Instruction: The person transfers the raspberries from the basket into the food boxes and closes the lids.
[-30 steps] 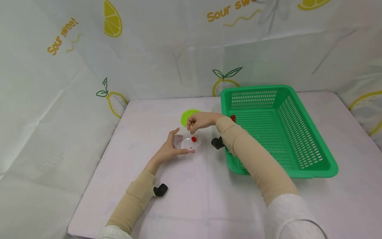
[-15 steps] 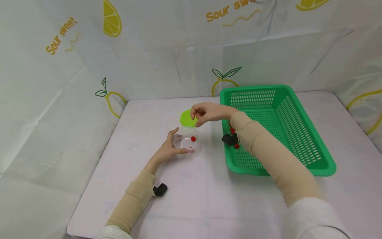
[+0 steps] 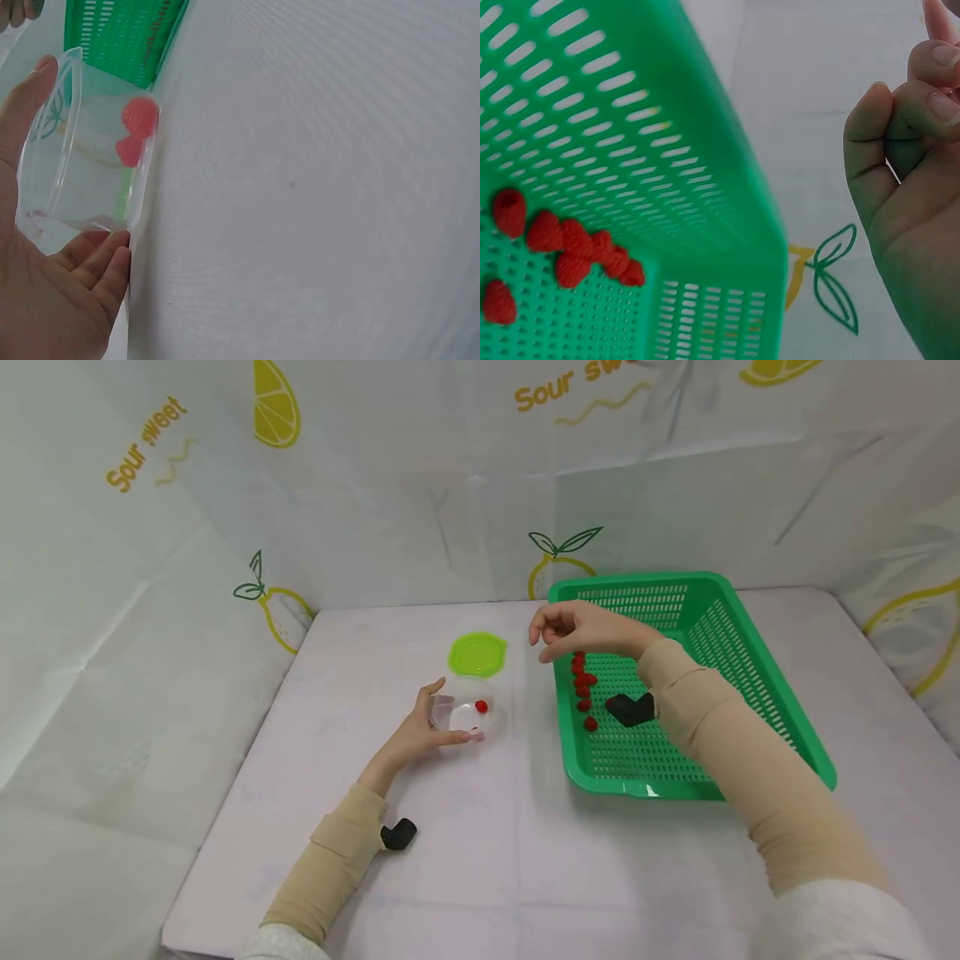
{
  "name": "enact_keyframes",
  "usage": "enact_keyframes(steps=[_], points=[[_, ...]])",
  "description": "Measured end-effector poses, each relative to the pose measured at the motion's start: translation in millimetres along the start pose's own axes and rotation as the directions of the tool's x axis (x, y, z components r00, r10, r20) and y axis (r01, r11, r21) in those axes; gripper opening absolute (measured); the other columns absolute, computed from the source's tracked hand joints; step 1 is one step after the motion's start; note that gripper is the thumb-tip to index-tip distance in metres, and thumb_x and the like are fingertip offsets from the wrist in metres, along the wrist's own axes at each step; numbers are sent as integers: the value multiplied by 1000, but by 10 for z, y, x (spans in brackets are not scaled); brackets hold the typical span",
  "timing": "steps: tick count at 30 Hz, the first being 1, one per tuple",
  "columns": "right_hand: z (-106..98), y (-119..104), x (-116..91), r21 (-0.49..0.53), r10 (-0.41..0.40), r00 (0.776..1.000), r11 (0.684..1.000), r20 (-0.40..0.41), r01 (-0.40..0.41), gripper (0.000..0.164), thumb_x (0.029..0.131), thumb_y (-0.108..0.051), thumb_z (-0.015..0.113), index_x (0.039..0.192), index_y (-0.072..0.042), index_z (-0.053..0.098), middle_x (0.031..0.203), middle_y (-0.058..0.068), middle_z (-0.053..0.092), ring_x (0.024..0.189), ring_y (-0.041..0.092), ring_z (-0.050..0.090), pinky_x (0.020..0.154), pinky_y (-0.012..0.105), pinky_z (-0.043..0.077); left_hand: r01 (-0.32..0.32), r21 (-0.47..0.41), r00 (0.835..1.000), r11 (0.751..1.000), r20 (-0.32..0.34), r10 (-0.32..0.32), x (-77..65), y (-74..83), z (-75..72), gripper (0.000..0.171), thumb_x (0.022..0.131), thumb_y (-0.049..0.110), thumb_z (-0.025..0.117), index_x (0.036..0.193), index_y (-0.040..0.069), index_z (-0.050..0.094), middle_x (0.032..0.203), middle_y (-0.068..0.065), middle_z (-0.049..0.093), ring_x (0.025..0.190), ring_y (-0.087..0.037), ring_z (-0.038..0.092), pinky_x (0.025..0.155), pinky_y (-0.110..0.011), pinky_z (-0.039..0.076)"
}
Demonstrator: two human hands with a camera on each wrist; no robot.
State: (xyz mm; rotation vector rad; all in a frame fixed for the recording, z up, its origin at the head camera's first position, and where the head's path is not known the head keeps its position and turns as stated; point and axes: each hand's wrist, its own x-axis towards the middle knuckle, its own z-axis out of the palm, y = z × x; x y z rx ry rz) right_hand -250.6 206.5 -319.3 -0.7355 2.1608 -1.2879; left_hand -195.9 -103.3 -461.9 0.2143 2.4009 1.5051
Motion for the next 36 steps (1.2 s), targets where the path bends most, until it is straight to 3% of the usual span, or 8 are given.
enact_keyframes(steps=[8,13,19,30,36], points=[[-5,300,-122,77,8,999,997,33,-10,29,86,-10,64,106,7,50,66,-2,38,70,17,49,81,33,50,28,-12,999,1000,-19,-28,-11,-47,-36,110,59,47,85,144,39,16,140,4,40,131,-20,38,108,-46,33],[-29,546,-226,46,75,997,996,6,-75,26,86,-14,65,104,0,52,67,-3,39,83,21,53,86,34,49,28,-20,1000,999,4,-28,-24,-63,-26,114,58,49,85,146,36,15,143,2,39,132,-21,37,109,-47,31],[-143,791,-354,6,136,991,991,-22,-135,32,88,-15,62,108,7,50,70,-3,41,92,25,60,91,39,48,16,-31,1000,999,5,-15,-27,-60,-5,113,58,48,85,146,35,15,142,1,40,132,-21,37,109,-46,32],[-285,1140,-492,-25,277,961,961,-5,-277,37,89,-10,56,121,7,47,67,-1,38,66,24,37,74,35,42,8,-34,1000,999,14,-8,-7,-13,-20,113,59,47,85,146,33,14,142,0,39,133,-22,36,110,-46,32],[-293,1235,-494,-50,336,942,941,5,-336,42,84,-11,62,122,3,50,70,1,44,67,17,41,72,33,39,18,-30,1000,999,13,-18,-15,11,-19,112,60,45,85,146,33,14,142,0,39,134,-22,35,110,-46,31]])
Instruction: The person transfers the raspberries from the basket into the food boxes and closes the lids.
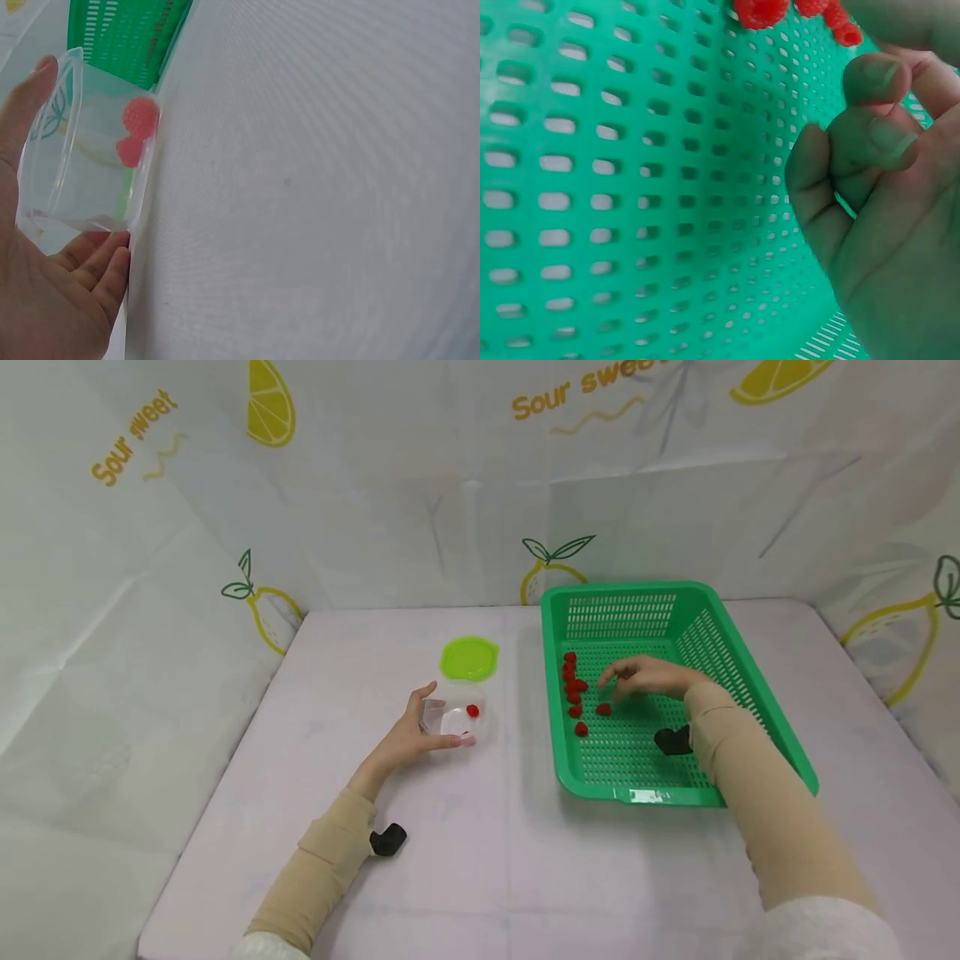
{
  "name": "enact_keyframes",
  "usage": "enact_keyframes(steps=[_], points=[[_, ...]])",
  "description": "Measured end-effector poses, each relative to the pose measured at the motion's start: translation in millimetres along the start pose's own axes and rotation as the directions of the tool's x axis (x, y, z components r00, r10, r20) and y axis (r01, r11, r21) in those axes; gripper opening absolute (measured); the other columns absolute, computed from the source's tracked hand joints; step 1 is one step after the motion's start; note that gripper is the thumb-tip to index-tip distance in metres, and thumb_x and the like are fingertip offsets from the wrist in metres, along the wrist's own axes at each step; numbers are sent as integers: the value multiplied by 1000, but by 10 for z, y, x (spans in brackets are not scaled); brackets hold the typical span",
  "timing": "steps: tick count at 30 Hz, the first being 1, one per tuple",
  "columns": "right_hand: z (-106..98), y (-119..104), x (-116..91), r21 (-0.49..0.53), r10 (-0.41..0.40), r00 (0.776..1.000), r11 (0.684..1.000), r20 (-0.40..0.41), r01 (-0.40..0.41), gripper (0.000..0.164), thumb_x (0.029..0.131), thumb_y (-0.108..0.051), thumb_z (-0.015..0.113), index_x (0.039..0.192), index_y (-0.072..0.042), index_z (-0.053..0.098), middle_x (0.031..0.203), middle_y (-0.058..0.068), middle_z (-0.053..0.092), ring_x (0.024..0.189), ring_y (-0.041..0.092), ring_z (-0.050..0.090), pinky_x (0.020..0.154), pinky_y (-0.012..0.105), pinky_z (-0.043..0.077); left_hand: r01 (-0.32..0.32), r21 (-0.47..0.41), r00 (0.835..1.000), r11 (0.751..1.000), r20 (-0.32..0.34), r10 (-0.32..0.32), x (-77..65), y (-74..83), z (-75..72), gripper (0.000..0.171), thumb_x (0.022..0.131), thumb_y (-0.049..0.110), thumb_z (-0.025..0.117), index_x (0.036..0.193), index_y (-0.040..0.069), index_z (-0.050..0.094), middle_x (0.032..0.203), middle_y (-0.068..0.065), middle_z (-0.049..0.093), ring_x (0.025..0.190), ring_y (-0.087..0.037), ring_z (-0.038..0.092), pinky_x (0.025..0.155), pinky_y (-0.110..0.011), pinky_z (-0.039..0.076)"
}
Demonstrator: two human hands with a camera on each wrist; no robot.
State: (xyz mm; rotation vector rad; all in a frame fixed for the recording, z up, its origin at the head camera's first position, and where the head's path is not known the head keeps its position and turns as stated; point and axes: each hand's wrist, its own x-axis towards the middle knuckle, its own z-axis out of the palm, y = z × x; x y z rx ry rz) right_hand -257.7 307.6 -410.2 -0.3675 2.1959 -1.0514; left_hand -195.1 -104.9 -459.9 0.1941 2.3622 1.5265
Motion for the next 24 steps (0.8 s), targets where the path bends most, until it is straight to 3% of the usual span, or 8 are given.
enact_keyframes(steps=[5,15,24], points=[[12,48,-1,-20,44,999,999,29,-43,44,83,-11,64,122,2,51,70,1,45,66,13,43,70,30,39,-1,-2,1000,1000,-1,0,4,7,9,112,60,45,85,146,36,14,141,1,39,134,-21,35,111,-46,30],[67,51,44,-7,48,994,999,101,-47,46,86,-12,62,128,0,49,65,-1,42,61,11,38,65,30,40,-4,18,1000,1000,-9,4,0,-9,7,110,61,45,85,145,37,14,141,2,39,135,-21,33,112,-47,29],[74,36,79,-91,73,991,994,115,-63,40,87,-8,56,125,1,51,69,0,47,61,10,39,63,27,39,0,4,1000,1000,-12,0,6,-11,20,110,60,45,85,145,37,15,141,2,39,134,-22,35,110,-47,31]])
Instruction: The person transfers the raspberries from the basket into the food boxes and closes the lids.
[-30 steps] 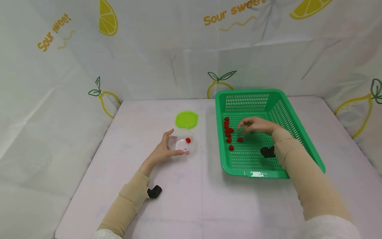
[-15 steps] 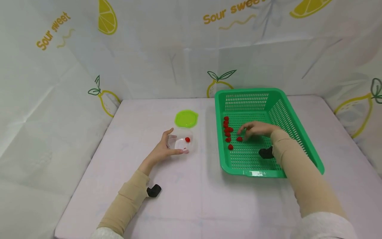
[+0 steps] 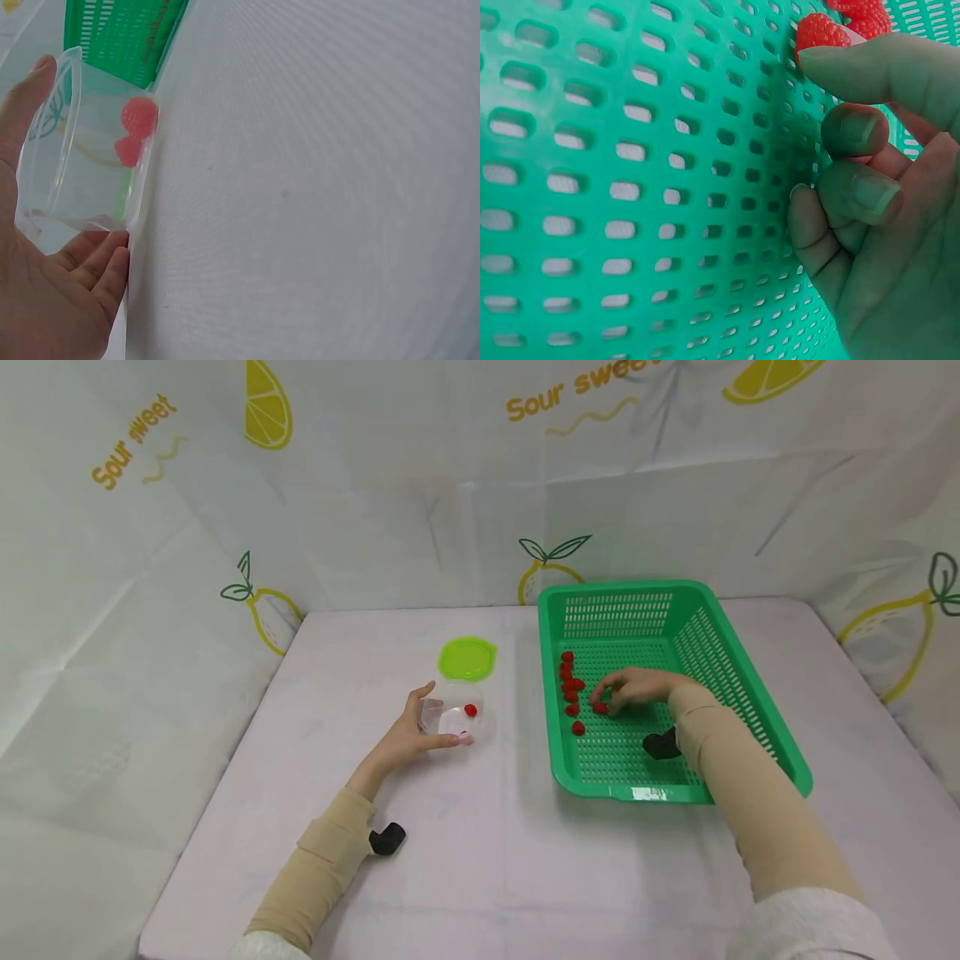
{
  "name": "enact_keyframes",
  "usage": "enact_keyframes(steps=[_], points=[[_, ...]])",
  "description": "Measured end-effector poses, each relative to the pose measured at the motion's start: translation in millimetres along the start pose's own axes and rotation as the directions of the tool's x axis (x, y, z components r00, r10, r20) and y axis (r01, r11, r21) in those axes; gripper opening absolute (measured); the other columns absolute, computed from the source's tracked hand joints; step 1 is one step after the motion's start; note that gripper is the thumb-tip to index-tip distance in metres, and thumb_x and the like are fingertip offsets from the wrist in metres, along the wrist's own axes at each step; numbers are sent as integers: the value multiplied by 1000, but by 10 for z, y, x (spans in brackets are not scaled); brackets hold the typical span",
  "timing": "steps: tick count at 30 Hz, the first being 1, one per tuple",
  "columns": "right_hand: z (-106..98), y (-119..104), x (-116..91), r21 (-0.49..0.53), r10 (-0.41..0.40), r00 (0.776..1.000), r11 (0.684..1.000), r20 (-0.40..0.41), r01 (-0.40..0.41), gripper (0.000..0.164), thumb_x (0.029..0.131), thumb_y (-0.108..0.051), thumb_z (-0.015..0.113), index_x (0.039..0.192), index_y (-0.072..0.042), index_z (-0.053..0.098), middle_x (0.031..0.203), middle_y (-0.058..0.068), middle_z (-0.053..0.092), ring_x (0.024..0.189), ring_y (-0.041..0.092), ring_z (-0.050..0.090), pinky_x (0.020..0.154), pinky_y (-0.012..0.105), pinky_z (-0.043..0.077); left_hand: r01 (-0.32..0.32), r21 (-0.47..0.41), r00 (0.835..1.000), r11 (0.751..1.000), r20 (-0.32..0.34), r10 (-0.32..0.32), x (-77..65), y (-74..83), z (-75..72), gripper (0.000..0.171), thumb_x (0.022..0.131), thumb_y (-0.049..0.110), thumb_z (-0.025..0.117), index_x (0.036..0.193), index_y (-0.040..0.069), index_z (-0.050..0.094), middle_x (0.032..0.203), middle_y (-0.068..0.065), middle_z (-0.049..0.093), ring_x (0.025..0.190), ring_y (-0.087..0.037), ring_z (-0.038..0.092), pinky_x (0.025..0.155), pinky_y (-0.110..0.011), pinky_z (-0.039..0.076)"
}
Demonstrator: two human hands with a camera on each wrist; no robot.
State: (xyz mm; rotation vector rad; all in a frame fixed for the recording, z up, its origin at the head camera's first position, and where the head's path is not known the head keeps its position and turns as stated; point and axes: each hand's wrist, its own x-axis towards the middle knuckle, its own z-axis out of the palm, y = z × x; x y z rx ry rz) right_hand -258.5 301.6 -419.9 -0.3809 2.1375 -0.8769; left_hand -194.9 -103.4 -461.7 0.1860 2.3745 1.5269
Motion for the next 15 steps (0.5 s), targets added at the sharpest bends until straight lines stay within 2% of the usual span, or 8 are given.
enact_keyframes(steps=[6,15], points=[[3,-7,25,8,6,1000,1000,17,-6,32,86,-6,57,117,2,53,65,-1,48,58,8,38,61,25,37,-3,0,1000,1000,-1,3,0,-7,2,111,60,45,85,145,37,14,142,0,38,134,-22,35,110,-48,30],[9,-43,-1,-12,-26,999,1000,45,27,39,84,-4,57,123,1,54,64,-2,48,57,7,37,60,26,37,-5,5,1000,1000,-9,5,2,-11,12,110,60,46,85,145,38,14,142,0,38,134,-22,35,110,-48,31]])
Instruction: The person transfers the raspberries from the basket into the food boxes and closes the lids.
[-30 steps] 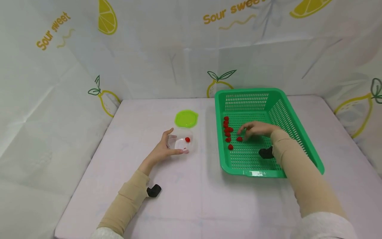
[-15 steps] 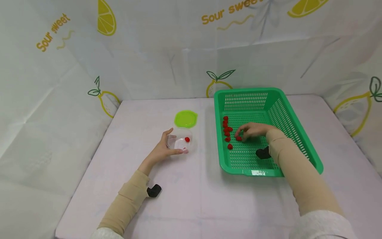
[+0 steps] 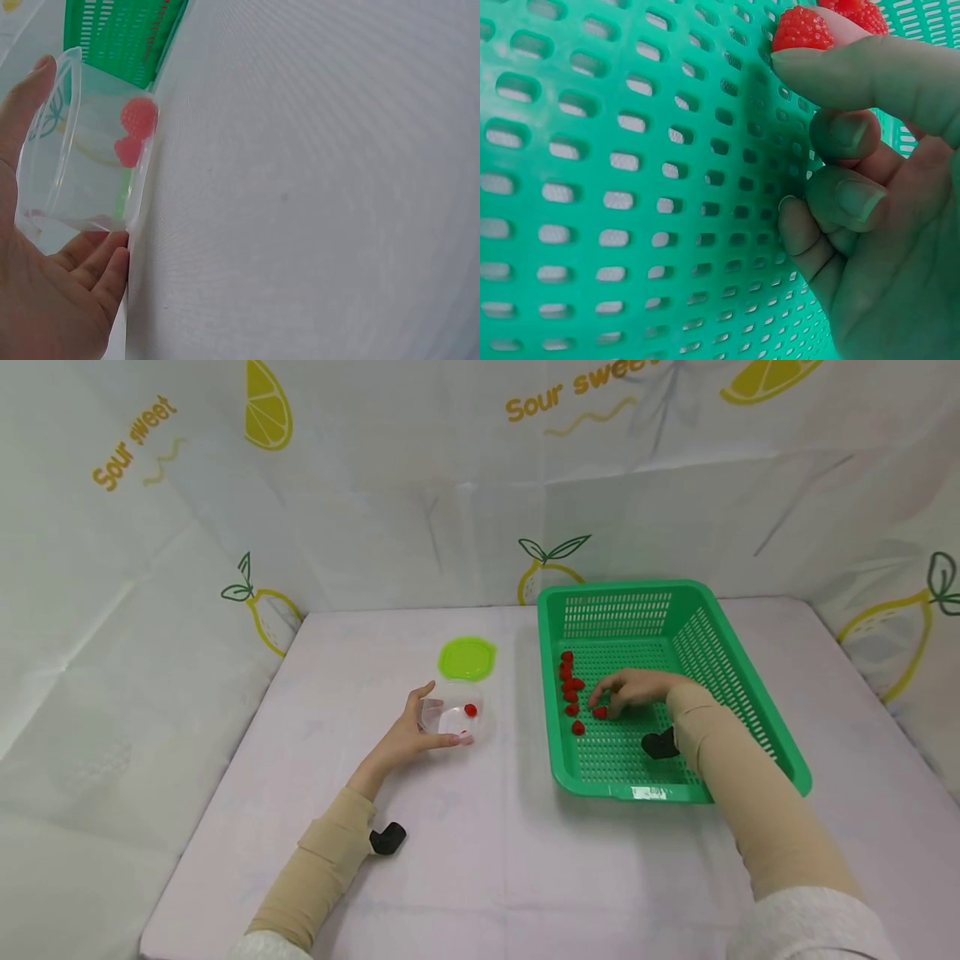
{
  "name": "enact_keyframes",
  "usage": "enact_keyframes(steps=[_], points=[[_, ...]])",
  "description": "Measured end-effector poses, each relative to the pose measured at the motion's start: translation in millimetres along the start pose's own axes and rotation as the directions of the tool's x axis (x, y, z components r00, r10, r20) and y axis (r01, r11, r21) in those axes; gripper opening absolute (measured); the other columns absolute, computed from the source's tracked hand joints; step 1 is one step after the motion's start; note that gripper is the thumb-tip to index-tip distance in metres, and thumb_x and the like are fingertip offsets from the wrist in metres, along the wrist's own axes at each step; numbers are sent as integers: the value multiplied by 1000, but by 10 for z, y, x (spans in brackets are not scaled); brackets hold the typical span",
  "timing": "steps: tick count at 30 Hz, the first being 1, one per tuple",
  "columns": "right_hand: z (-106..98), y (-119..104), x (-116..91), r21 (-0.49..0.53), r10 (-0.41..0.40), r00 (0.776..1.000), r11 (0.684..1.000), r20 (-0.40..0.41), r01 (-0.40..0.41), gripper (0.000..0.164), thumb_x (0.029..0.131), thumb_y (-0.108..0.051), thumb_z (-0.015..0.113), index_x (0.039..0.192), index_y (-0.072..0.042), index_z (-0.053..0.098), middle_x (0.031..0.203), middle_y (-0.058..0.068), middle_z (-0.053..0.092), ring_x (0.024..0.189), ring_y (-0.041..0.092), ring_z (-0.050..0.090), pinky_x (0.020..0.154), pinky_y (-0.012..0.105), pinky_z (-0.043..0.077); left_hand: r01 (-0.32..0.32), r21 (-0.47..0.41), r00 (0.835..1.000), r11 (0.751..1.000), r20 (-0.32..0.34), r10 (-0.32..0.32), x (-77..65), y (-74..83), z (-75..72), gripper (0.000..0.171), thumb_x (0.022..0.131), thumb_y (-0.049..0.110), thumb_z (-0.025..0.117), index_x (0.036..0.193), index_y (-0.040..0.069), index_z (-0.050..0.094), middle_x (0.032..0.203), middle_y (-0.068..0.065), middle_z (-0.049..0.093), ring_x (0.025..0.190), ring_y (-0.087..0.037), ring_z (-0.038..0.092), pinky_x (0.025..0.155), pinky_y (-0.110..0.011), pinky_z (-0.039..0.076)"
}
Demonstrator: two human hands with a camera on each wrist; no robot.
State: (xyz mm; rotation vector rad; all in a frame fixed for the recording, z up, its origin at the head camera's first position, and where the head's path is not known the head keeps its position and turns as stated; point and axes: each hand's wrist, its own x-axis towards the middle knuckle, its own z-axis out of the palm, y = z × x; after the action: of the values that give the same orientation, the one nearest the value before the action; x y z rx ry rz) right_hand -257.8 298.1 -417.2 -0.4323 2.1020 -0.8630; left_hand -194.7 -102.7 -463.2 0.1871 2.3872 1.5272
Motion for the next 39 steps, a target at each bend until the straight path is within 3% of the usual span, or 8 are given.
enact_keyframes(steps=[15,27,39], points=[[12,-1,10,-21,-35,999,999,0,35,36,81,-4,65,114,5,56,64,-3,45,57,8,37,59,25,37,-5,-5,1000,1000,1,5,1,-3,-3,110,60,47,84,144,39,15,141,2,39,134,-21,35,110,-48,30],[-17,-78,-4,2,-20,1000,1000,-19,20,36,78,-3,66,112,5,56,63,-2,43,56,8,37,61,25,37,5,5,1000,1000,2,-5,10,0,-4,111,59,48,84,144,39,15,139,3,40,132,-21,36,109,-47,32],[-104,-251,-129,42,-78,997,996,-29,79,36,79,-5,67,111,5,54,67,0,39,61,18,32,69,35,42,2,13,1000,1000,1,-2,12,4,2,110,60,47,84,144,39,14,140,2,39,132,-21,37,110,-47,31]])
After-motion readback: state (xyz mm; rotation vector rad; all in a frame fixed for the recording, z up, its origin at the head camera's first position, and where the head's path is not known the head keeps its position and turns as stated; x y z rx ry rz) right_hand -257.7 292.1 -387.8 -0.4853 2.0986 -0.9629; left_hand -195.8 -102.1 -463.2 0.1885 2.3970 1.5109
